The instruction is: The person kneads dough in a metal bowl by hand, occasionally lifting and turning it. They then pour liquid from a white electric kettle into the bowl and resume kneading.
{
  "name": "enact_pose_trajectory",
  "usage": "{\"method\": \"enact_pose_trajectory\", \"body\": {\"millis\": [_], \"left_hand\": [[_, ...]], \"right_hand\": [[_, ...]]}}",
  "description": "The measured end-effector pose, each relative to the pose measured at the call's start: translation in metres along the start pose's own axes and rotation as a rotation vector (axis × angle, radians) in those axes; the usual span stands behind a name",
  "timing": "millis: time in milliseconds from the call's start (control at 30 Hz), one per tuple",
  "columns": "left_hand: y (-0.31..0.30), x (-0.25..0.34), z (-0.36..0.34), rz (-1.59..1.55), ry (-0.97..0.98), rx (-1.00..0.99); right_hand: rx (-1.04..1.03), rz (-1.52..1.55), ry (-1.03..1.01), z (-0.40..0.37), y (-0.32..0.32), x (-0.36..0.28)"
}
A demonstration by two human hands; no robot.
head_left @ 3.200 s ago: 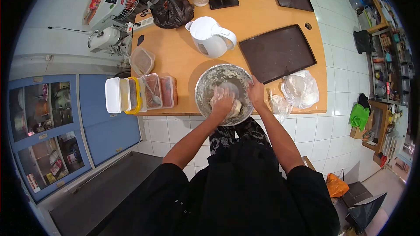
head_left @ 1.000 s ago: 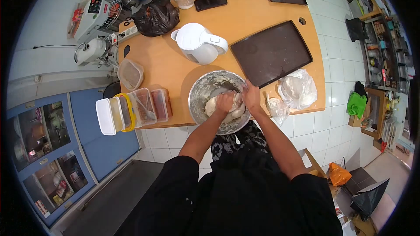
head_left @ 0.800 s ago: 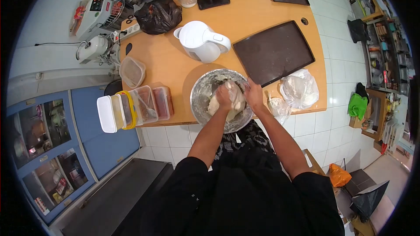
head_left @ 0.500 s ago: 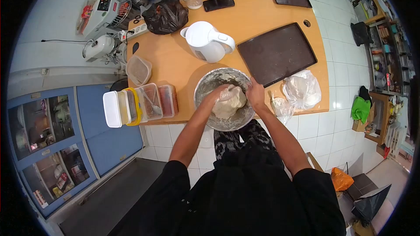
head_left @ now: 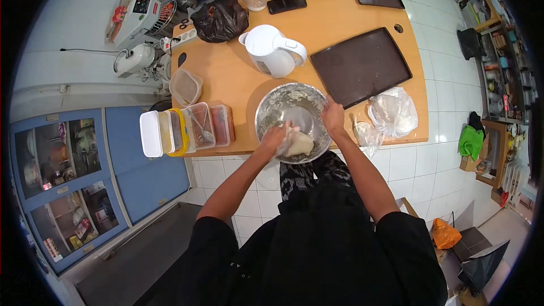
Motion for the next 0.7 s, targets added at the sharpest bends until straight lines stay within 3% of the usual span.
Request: {"method": "enact_pose_trajectory", "body": {"millis": [67,167,267,367,567,700], "left_hand": [[0.014,0.003,0.006,0.095,-0.157,-0.051],[0.011,0.037,0.026,0.317,-0.271,-0.421],[0.020,0.056,0.021,0.633,0.264,0.535],[0.041,0.038,0.025,0.063,0.330,0.051],[0.049,0.022,0.040,0.208,0.338,0.278],[0.072,-0.006,0.077,0.145,0.156,0.239]], "right_hand": [[-0.001,0.006,0.006,-0.002,0.002,0.000],[0.019,0.020,-0.002,0.000,0.002,0.001],[0.018,0.020,-0.011,0.000,0.003,0.003],[0.014,0.018,-0.010,0.001,0.002,-0.001],[-0.011,-0.050,-0.023,0.003,0.007,-0.005],[-0.019,-0.032,-0.025,0.003,0.005,-0.007]]}}
Point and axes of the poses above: each hand's wrist, its own z-axis towards the middle knuckle, its own y-axis out of the palm, x = y × z, the point moved 8 cm from there along z, towards the middle knuckle, and after that the axes turned 12 degrees about y, right-handed, at the moved point
